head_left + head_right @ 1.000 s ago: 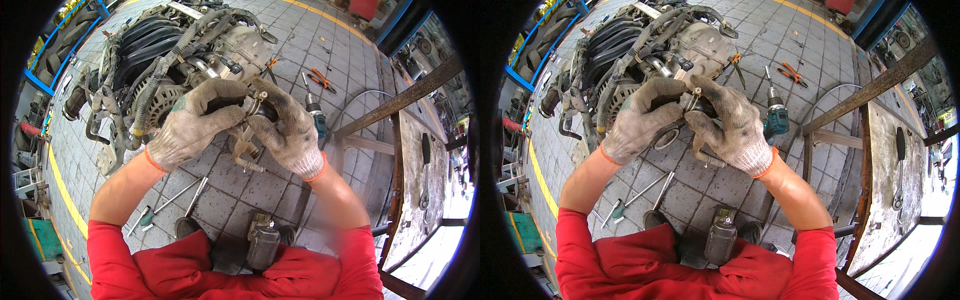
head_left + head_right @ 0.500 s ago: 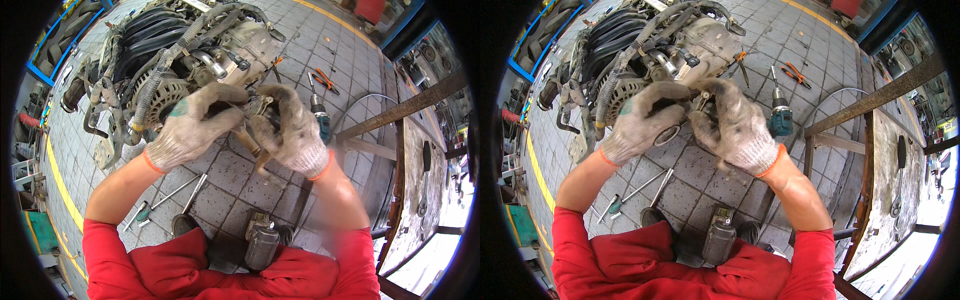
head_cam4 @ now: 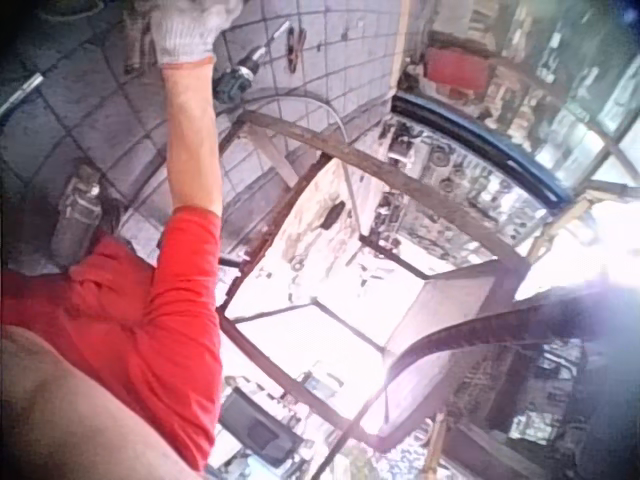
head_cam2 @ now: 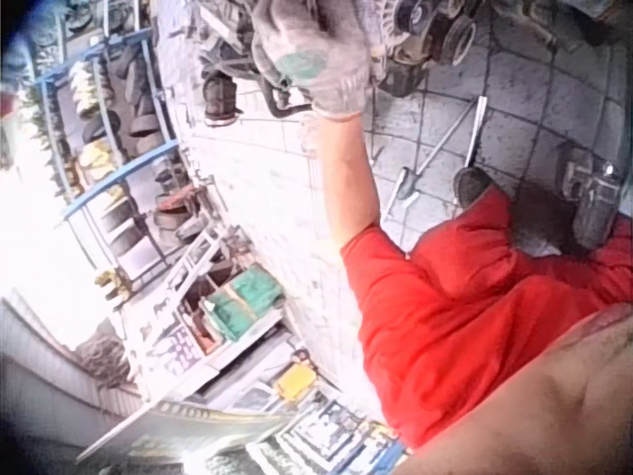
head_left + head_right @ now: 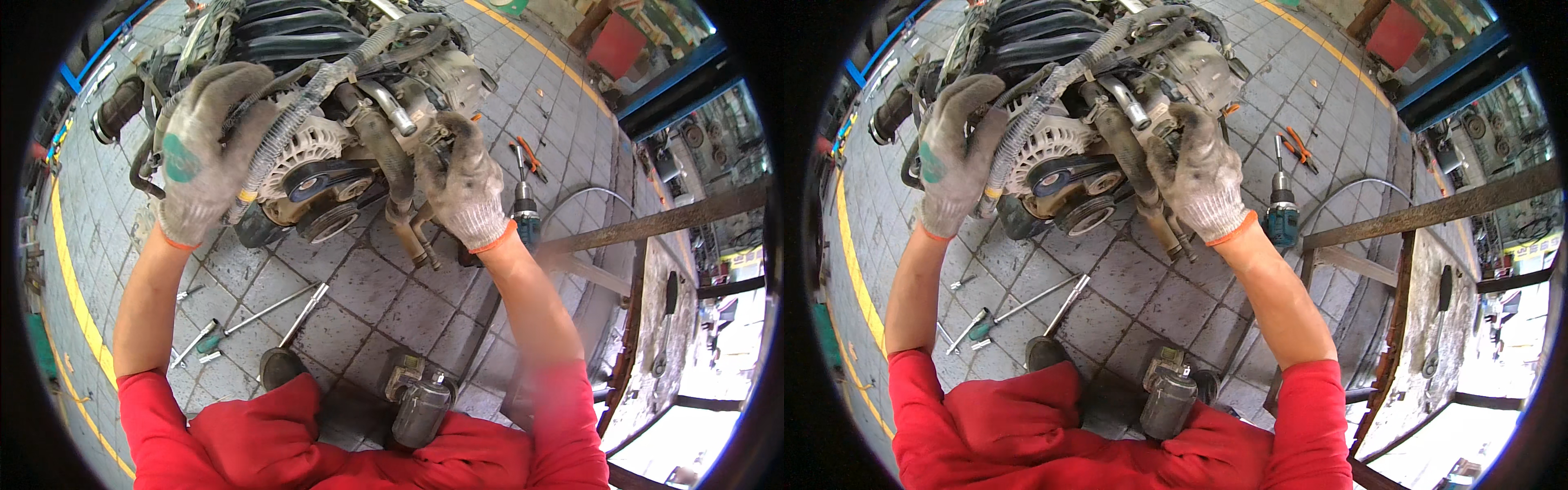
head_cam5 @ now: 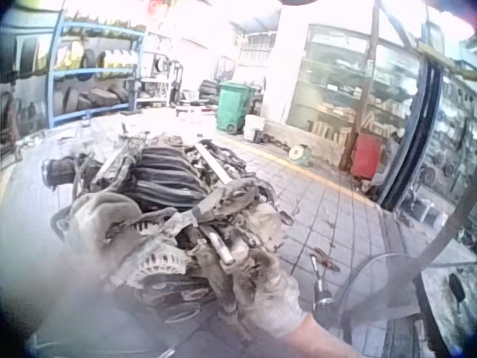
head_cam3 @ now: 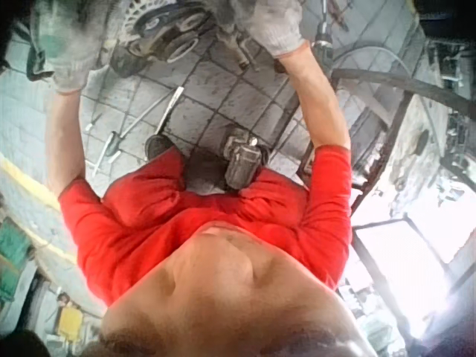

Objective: The person works on a car engine in a workshop, using a cordless drill and hand tools to remove and install components such as hoses and pulleys. The person handles various engine parts and places tools on a nearby workbench.

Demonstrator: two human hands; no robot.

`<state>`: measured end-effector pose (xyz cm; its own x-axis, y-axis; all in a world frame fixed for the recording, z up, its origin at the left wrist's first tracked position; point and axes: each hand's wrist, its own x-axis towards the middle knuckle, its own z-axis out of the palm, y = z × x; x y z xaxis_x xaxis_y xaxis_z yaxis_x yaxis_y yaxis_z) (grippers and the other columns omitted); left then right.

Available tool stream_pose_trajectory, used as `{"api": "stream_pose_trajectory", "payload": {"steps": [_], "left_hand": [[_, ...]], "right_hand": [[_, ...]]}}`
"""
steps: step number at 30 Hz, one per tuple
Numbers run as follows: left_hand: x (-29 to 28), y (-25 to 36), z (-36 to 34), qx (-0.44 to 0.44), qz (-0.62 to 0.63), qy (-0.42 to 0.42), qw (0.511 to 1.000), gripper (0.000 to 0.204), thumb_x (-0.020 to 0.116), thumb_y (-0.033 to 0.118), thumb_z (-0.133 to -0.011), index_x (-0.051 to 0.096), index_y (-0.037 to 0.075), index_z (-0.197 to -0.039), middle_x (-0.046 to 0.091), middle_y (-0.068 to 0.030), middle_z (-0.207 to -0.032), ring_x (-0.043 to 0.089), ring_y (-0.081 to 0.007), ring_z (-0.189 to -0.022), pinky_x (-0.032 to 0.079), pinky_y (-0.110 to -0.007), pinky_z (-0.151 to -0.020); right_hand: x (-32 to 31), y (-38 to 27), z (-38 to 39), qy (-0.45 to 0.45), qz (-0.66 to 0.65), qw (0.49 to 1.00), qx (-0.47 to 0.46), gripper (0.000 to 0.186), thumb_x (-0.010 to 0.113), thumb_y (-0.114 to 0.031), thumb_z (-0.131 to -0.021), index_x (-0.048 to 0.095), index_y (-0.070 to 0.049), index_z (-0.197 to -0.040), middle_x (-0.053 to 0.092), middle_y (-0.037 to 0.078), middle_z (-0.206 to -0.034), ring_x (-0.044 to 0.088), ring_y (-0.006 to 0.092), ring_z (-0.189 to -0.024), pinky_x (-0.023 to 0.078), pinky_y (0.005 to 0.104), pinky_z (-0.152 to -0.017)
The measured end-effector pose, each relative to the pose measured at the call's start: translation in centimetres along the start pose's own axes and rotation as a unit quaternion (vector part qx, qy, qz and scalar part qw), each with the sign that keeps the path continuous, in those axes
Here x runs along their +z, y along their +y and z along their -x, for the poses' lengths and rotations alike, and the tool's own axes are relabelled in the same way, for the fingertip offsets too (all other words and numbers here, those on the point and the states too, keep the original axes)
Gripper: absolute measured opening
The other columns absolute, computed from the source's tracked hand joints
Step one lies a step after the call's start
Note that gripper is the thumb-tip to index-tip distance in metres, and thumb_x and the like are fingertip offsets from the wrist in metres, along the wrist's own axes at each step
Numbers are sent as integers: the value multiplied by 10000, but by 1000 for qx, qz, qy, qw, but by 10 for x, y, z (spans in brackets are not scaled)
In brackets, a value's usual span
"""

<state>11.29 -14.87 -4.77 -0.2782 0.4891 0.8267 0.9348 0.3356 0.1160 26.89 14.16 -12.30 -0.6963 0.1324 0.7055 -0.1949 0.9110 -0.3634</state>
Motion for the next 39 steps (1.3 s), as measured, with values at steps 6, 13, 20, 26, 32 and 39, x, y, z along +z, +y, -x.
{"api": "stream_pose_trajectory", "payload": {"steps": [6, 13, 20, 26, 32, 39], "left_hand": [[12, -9, 14, -22, 101, 5, 995, 297, 682, 136, -1048, 684, -30, -1294, 715, -206, -1281, 701, -375, -1194, 555, -445, -1046], [17, -20, 24, -84, 159, -24, 983, 352, 607, 206, -1109, 682, -26, -1363, 664, -200, -1391, 661, -323, -1278, 512, -431, -1114], [19, -23, 22, -60, 190, -21, 980, 308, 641, 193, -1091, 687, -32, -1296, 691, -215, -1315, 690, -354, -1213, 546, -437, -1054], [22, -26, 25, -50, 191, -12, 980, 304, 652, 183, -1077, 689, -29, -1292, 699, -206, -1282, 714, -345, -1149, 577, -434, -998], [21, -27, 26, -51, 200, -22, 978, 316, 664, 201, -1059, 698, -20, -1281, 709, -199, -1253, 729, -333, -1107, 596, -425, -957], [24, -28, 27, -35, 181, -28, 982, 324, 671, 216, -1042, 714, -19, -1262, 714, -196, -1257, 731, -338, -1105, 591, -430, -960]], "right_hand": [[-7, -6, 5, -52, 25, 996, 61, 482, 753, -113, -1004, 525, -35, -1422, 729, 175, -1138, 764, 338, -944, 601, 432, -832], [7, -35, 11, -20, 96, 992, -83, 590, 789, -61, -910, 483, 35, -1405, 671, 213, -1129, 721, 354, -809, 592, 428, -645], [10, -34, -8, -19, 127, 992, 11, 506, 743, -123, -999, 513, 1, -1434, 680, 210, -1143, 731, 351, -904, 591, 439, -811], [9, -37, -4, -65, 112, 990, 54, 495, 697, -116, -1012, 501, 14, -1447, 679, 215, -1177, 723, 341, -941, 587, 426, -841], [16, -25, -7, -20, 68, 997, 14, 411, 684, -104, -978, 558, 2, -1355, 667, 223, -1139, 714, 362, -893, 593, 447, -758], [14, -9, -7, -75, 181, 973, -121, 382, 675, -73, -891, 721, 26, -1257, 592, 287, -1316, 642, 425, -1111, 558, 469, -908]]}}
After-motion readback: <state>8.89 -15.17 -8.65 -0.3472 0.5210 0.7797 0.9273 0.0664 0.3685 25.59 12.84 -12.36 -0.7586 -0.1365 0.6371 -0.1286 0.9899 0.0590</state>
